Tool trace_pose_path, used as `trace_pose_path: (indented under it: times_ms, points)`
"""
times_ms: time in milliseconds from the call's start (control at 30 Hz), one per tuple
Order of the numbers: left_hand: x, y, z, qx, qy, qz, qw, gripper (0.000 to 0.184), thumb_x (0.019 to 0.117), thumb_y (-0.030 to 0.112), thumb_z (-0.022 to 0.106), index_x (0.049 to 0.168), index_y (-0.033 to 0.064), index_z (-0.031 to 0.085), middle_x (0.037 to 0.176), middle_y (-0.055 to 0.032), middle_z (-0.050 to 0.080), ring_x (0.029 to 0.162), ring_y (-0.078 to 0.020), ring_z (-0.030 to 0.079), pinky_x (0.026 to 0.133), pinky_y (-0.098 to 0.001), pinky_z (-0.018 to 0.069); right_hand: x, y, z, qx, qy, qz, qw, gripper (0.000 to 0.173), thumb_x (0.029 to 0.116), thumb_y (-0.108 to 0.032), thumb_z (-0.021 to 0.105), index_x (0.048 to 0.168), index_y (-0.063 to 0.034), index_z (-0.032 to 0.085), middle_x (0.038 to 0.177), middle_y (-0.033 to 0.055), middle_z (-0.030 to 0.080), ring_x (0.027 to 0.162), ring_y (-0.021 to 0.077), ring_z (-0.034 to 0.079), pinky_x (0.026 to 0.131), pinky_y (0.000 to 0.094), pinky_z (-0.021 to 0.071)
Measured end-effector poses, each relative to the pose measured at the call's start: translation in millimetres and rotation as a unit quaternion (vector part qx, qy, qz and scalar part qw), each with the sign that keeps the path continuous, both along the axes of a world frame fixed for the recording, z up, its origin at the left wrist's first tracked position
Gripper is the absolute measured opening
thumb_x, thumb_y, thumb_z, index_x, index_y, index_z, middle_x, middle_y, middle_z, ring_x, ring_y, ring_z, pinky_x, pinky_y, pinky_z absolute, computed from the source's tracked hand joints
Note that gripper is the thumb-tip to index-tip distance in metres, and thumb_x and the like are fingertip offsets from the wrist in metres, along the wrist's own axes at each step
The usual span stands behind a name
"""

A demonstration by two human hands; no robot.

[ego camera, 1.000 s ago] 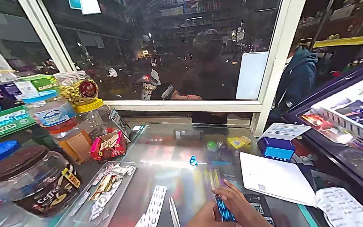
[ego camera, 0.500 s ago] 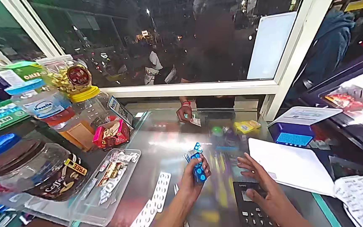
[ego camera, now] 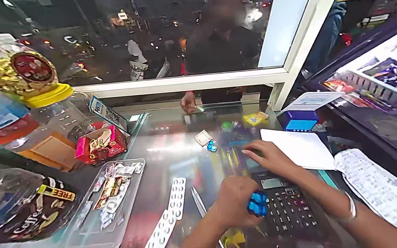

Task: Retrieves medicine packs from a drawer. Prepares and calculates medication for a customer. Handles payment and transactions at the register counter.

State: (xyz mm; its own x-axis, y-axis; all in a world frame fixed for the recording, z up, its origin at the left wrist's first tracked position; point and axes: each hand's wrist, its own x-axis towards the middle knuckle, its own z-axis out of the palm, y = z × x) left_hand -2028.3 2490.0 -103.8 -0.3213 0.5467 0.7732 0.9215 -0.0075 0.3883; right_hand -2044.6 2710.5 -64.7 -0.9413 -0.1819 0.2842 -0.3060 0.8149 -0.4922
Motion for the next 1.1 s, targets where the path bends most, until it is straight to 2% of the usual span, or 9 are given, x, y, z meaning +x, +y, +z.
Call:
trace_pose_path:
  times_ms: [100,233,300,467,633,800,900,1000,1100]
  points:
    - [6.7,3.7,3.0,-0.047,0.186,0.024,0.981,0.038,0.0583,0.034,0.081,0.085,0.0102,0.067,0.075,-0.0042,0.069,0.068,-0.0212,0.068,0.059,-0.0370,0.0530,-68.9,-36.6,19.1,0.057,-0.170,0.027,0.983,0.044,0.1045,-0.036,0.055,0.126,-0.0001,0.067,0.119,0.0216,0.069,0.112,0.0366,0.065,0.100,0.0568,0.0475]
    - [7.2,2.9,1.5,0.043,0.181,0.042,0.982,0.025,0.0693,0.029,0.072,0.082,0.0087,0.065,0.070,-0.0039,0.066,0.063,-0.0192,0.064,0.058,-0.0325,0.0494,-142.8,-85.6,0.7,0.092,-0.260,-0.075,0.958,0.077,0.0937,-0.054,0.067,0.143,0.0030,0.050,0.139,0.0307,0.052,0.128,0.0459,0.052,0.104,0.0620,0.0434]
    - [3.4,0.6,0.1,0.113,0.148,0.069,0.980,0.025,0.0715,0.029,0.072,0.082,0.0065,0.068,0.070,-0.0043,0.067,0.063,-0.0177,0.063,0.058,-0.0305,0.0493,-163.2,-102.1,-12.2,0.096,-0.293,-0.117,0.944,0.086,0.0819,-0.052,0.082,0.139,0.0044,0.050,0.144,0.0324,0.045,0.134,0.0485,0.046,0.105,0.0646,0.0420]
    - [5.7,5.6,-4.9,0.238,-0.015,0.081,0.968,0.018,0.0814,0.023,0.068,0.083,0.0055,0.066,0.070,-0.0050,0.068,0.064,-0.0124,0.065,0.061,-0.0254,0.0553,-174.8,-103.8,-11.9,0.035,-0.277,-0.088,0.956,0.031,0.0888,-0.018,0.077,0.105,0.0069,0.066,0.107,0.0246,0.064,0.101,0.0363,0.061,0.090,0.0552,0.0457]
    - [15.0,15.3,-9.4,0.254,-0.167,0.053,0.951,0.021,0.0849,0.021,0.069,0.085,-0.0001,0.066,0.072,-0.0072,0.068,0.065,-0.0081,0.067,0.064,-0.0226,0.0573,-166.9,-99.1,-22.1,0.021,-0.229,-0.163,0.960,0.069,0.0796,-0.034,0.087,0.135,-0.0033,0.059,0.145,0.0316,0.044,0.134,0.0491,0.043,0.106,0.0623,0.0417]
    - [23.4,14.8,-3.2,0.316,-0.295,-0.008,0.902,0.016,0.0834,0.011,0.068,0.087,-0.0041,0.064,0.073,-0.0030,0.067,0.069,0.0012,0.064,0.068,-0.0162,0.0554,-171.5,-111.4,-15.6,0.042,-0.251,-0.177,0.951,0.070,0.0809,-0.024,0.087,0.138,0.0007,0.055,0.146,0.0323,0.044,0.133,0.0473,0.046,0.109,0.0571,0.0405]
    - [24.3,16.0,-2.6,0.373,-0.360,-0.034,0.855,0.010,0.0844,0.007,0.066,0.089,-0.0016,0.063,0.074,0.0034,0.066,0.067,0.0047,0.062,0.065,-0.0157,0.0551,-176.3,-111.3,-18.0,0.062,-0.247,-0.182,0.950,0.075,0.0826,-0.033,0.085,0.140,0.0041,0.053,0.142,0.0309,0.049,0.133,0.0453,0.048,0.109,0.0576,0.0405]
    - [24.9,15.4,1.9,0.408,-0.393,-0.043,0.823,0.009,0.0855,0.004,0.065,0.093,0.0009,0.062,0.076,0.0053,0.066,0.065,0.0038,0.063,0.063,-0.0163,0.0563,-172.3,-119.7,-7.9,0.054,-0.227,-0.247,0.941,0.097,0.0840,-0.047,0.082,0.153,0.0020,0.036,0.153,0.0328,0.037,0.141,0.0493,0.039,0.110,0.0613,0.0395]
    - [28.1,11.8,6.6,0.407,-0.431,-0.047,0.804,0.010,0.0859,0.001,0.063,0.095,-0.0006,0.061,0.077,0.0040,0.065,0.064,0.0026,0.062,0.062,-0.0170,0.0558,-175.2,-122.0,-9.7,0.078,-0.236,-0.272,0.930,0.094,0.0856,-0.047,0.080,0.154,0.0004,0.037,0.157,0.0334,0.030,0.144,0.0511,0.032,0.111,0.0657,0.0351]
